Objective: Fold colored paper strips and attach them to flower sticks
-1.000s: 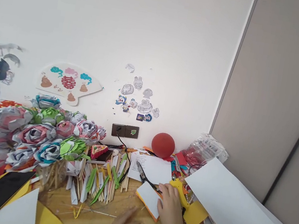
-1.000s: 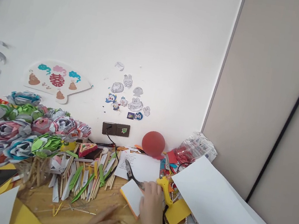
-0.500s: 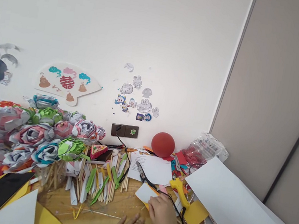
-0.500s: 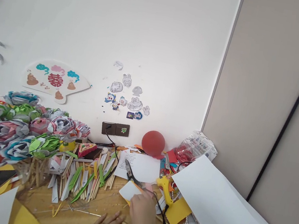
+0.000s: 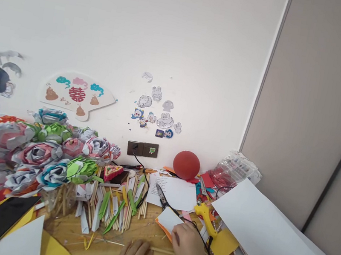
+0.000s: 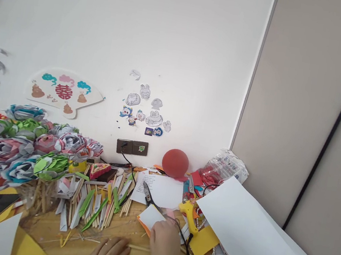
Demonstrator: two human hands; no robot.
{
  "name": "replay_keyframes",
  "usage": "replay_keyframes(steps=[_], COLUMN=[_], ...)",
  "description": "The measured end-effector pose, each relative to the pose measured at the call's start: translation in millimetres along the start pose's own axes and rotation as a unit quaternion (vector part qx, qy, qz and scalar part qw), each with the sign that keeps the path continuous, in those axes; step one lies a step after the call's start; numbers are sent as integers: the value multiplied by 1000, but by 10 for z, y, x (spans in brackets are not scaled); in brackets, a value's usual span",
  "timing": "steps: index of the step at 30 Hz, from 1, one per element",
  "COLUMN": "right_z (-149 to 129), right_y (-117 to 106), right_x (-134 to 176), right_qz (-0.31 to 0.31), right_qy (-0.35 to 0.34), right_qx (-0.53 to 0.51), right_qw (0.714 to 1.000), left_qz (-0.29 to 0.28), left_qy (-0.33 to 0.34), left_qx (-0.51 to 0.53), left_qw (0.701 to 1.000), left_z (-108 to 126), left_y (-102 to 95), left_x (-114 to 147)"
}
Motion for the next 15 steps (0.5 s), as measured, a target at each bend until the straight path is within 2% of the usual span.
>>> replay_keyframes(steps=[4,8,11,15], right_z=[8,-11,-43,-153], right_y=[30,-25,-153,-347], right_x=[20,40,60,116], right_qz=[14,90,152,181], right_qy=[-36,-107,-136,-159], right_qx=[3,-6,-37,-105], right_qw=[999,990,978,965], left_qz=[-22,-26,-47,-130], left_qy=[-73,-144,-143,-139], left_qx=[-23,-4,32,26], left_qw=[997,989,988,981], left_z=[-24,3,5,-83], left_y=[26,4,-15,-32], left_x=[58,52,21,-22])
Point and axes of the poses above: each hand's wrist, its own x-axis away from the middle knuckle, its own y-axis out of the palm, z = x × y, the point moved 5 cm from there along -x, towards the middle knuckle, and after that the axes turned 4 degrees about -y, right-handed, at the moved point
